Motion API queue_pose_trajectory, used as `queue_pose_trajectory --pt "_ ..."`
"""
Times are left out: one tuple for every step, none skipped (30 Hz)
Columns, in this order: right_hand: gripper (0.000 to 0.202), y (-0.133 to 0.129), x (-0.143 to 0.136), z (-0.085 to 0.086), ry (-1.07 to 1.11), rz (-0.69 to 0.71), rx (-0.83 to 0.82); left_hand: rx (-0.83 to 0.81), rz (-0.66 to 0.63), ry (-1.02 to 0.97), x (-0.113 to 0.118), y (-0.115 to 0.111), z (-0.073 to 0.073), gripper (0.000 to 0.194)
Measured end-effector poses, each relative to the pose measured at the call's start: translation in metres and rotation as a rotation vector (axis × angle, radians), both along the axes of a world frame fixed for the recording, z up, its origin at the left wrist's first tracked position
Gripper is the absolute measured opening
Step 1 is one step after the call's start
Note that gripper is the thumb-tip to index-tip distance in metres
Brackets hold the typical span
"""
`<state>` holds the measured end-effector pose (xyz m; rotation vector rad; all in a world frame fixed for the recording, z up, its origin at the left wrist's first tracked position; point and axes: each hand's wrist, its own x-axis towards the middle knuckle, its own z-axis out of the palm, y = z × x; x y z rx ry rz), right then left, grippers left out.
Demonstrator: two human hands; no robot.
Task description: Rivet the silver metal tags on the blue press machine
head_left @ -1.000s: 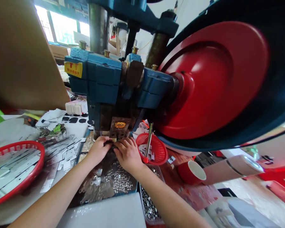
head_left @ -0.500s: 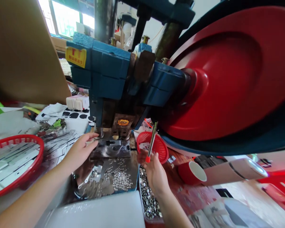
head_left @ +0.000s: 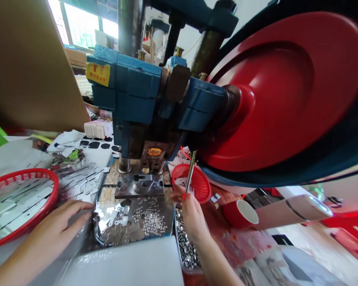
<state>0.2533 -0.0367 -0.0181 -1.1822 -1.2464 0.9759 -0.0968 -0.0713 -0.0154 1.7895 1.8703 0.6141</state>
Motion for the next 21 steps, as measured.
queue_pose_trajectory --pt "0.052 0.001 -0.001 0.001 -0.015 -0.017 -0.001 -0.001 0.003 0.001 -0.001 -0.003 -0.001 0.031" --pt "0.051 0.002 -0.001 0.000 -0.004 -0.027 -0.013 0.002 0.003 -0.002 -0.002 -0.006 -0.002 0.031" --pt "0.054 0.003 -0.001 0.000 0.030 -0.027 -0.033 0.008 0.004 -0.005 -0.002 -0.008 -0.003 0.031" --pt "0.061 0.004 -0.001 -0.002 0.071 -0.027 -0.052 0.022 0.009 -0.005 -0.002 -0.009 -0.004 0.031" --pt "0.068 0.006 -0.001 -0.003 0.121 -0.021 -0.074 0.040 0.016 0.002 -0.002 -0.009 -0.004 0.031" --pt "0.073 0.008 -0.001 -0.004 0.163 -0.011 -0.102 0.060 0.021 0.016 -0.002 -0.009 -0.005 0.032" --pt "0.074 0.011 -0.002 -0.006 0.178 0.001 -0.131 0.083 0.022 0.039 -0.002 -0.008 -0.005 0.032" --pt "0.071 0.016 -0.004 -0.006 0.155 0.011 -0.154 0.109 0.019 0.070 -0.003 -0.006 -0.005 0.032" --pt "0.067 0.023 -0.007 -0.006 0.089 0.019 -0.160 0.135 0.011 0.108 -0.003 -0.003 -0.005 0.033" --pt "0.062 0.031 -0.010 -0.005 0.000 0.027 -0.147 0.160 0.004 0.151 -0.003 0.000 -0.004 0.034" --pt "0.058 0.039 -0.015 -0.004 -0.088 0.035 -0.120 0.183 -0.005 0.195 -0.002 0.003 -0.004 0.035" --pt "0.054 0.049 -0.021 -0.002 -0.153 0.042 -0.085 0.204 -0.008 0.238 -0.001 0.008 -0.004 0.037" --pt "0.050 0.059 -0.028 0.000 -0.208 0.048 -0.050 0.217 -0.010 0.276 0.000 0.012 -0.003 0.038" --pt "0.045 0.067 -0.036 0.002 -0.264 0.057 -0.018 0.225 -0.014 0.309 0.002 0.017 -0.003 0.039" --pt "0.038 0.075 -0.043 0.004 -0.328 0.069 0.010 0.232 -0.009 0.342 0.003 0.023 -0.004 0.039" --pt "0.031 0.081 -0.050 0.005 -0.402 0.085 0.029 0.239 -0.003 0.375 0.005 0.028 -0.005 0.038" --pt "0.025 0.085 -0.055 0.007 -0.484 0.096 0.042 0.248 0.006 0.405 0.007 0.033 -0.006 0.038" --pt "0.021 0.088 -0.059 0.007 -0.557 0.097 0.042 0.258 0.017 0.433 0.008 0.038 -0.008 0.038" --pt "0.018 0.089 -0.060 0.007 -0.601 0.087 0.027 0.266 0.025 0.454 0.009 0.043 -0.010 0.039" --pt "0.019 0.088 -0.059 0.007 -0.602 0.062 0.003 0.270 0.028 0.467 0.009 0.046 -0.012 0.040" --pt "0.021 0.087 -0.054 0.006 -0.571 0.027 -0.023 0.268 0.027 0.475 0.009 0.049 -0.014 0.042"
